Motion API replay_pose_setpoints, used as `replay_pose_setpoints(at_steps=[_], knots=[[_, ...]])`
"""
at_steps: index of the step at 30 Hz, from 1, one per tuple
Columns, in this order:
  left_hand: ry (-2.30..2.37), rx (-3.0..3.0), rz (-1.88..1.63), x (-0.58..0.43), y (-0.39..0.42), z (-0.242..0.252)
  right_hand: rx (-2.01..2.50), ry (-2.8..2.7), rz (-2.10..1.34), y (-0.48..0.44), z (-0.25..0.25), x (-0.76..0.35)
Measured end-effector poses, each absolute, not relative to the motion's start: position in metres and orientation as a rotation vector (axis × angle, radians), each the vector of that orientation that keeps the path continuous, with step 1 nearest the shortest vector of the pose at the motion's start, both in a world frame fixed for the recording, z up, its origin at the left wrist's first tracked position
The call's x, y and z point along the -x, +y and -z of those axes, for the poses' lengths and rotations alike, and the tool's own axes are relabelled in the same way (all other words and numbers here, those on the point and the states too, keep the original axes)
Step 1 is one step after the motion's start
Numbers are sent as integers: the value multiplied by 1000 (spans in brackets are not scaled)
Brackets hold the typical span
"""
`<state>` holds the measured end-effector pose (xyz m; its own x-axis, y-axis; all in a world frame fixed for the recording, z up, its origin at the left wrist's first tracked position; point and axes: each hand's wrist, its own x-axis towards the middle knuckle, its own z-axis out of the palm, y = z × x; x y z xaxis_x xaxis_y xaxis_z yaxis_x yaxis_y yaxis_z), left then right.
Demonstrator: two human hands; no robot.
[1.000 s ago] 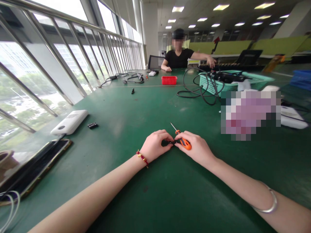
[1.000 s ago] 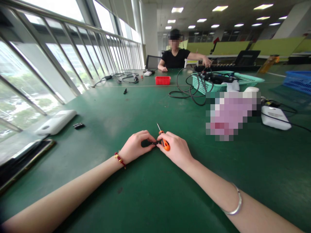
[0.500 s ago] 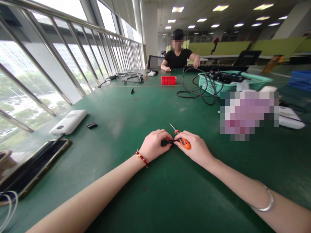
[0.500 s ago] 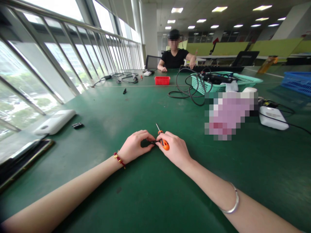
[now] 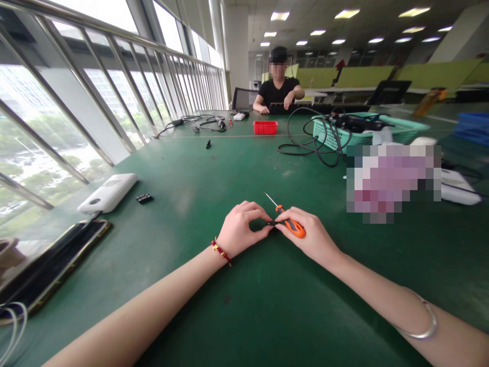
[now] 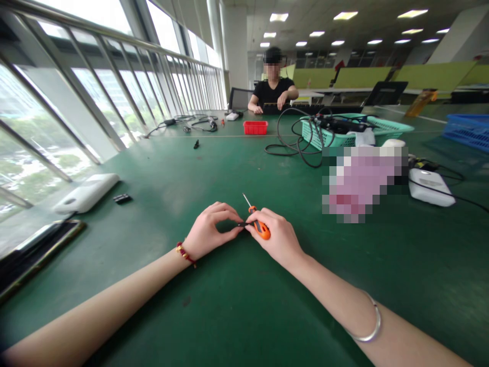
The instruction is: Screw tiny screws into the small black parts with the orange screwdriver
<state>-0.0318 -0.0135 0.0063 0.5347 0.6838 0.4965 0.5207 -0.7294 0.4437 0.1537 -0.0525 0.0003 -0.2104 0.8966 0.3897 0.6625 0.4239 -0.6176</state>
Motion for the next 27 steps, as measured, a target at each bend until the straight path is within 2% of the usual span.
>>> replay_pose_setpoints(at_steps=[14,27], knots=[[1020,-2587,-1009,30,-20,-10,1239,-1958,-454,-53,-4,-156],[1125,-2528,-804,23,-29,-5,1319,-1755,-440,-38,2,-172]])
